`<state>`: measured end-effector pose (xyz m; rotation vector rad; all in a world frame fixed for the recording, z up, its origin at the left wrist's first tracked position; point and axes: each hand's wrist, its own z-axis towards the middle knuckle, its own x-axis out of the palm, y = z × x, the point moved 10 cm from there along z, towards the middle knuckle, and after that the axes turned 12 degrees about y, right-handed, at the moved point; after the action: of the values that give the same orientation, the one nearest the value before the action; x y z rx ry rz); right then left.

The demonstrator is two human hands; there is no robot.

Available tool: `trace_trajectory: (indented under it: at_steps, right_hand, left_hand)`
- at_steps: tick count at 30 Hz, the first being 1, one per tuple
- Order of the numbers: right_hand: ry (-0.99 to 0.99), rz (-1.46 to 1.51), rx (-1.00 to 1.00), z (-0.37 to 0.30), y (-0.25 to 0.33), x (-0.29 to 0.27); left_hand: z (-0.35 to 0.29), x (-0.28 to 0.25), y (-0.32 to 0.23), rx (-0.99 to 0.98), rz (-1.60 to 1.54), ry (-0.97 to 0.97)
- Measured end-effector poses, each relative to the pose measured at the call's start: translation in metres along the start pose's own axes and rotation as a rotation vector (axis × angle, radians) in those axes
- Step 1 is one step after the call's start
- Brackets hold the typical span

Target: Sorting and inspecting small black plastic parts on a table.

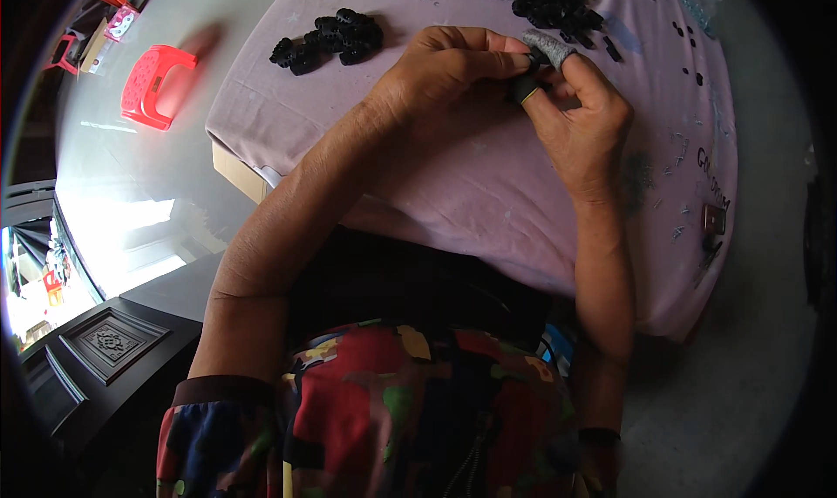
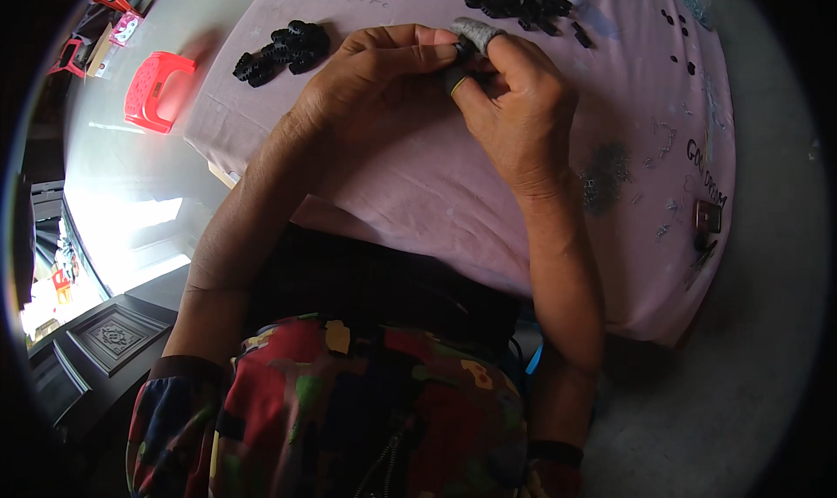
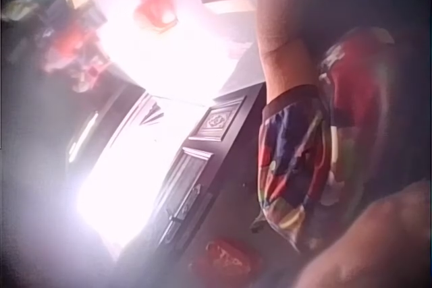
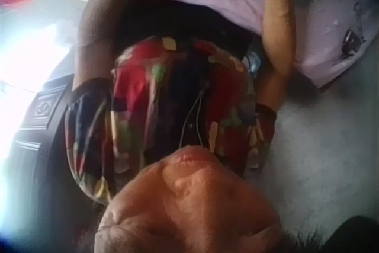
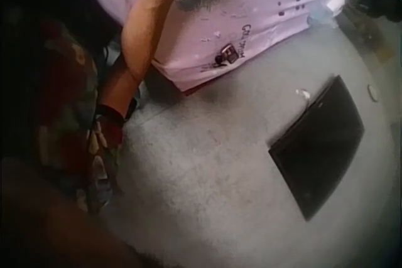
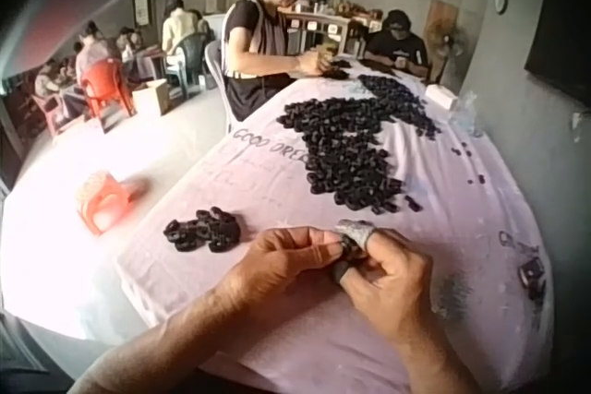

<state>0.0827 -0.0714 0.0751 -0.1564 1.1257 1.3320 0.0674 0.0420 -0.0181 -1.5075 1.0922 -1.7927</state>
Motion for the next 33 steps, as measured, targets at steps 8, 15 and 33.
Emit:
trace_trajectory:
  at_steps: [8, 15, 33]
  right_hand:
    - [0.084, -0.028, -0.052, 0.004, 0.005, 0.002]
    - [0.177, 0.234, -0.008, 0.005, -0.019, 0.002]
    - [0.244, 0.446, -0.072, 0.006, -0.020, 0.000]
  left_hand:
    - [0.002, -0.002, -0.002, 0.065, -0.043, 0.021]
    - [-0.002, 0.000, -0.006, 0.032, 0.105, 0.000]
    - [-0.002, 0.003, -0.001, -0.078, 0.143, 0.072]
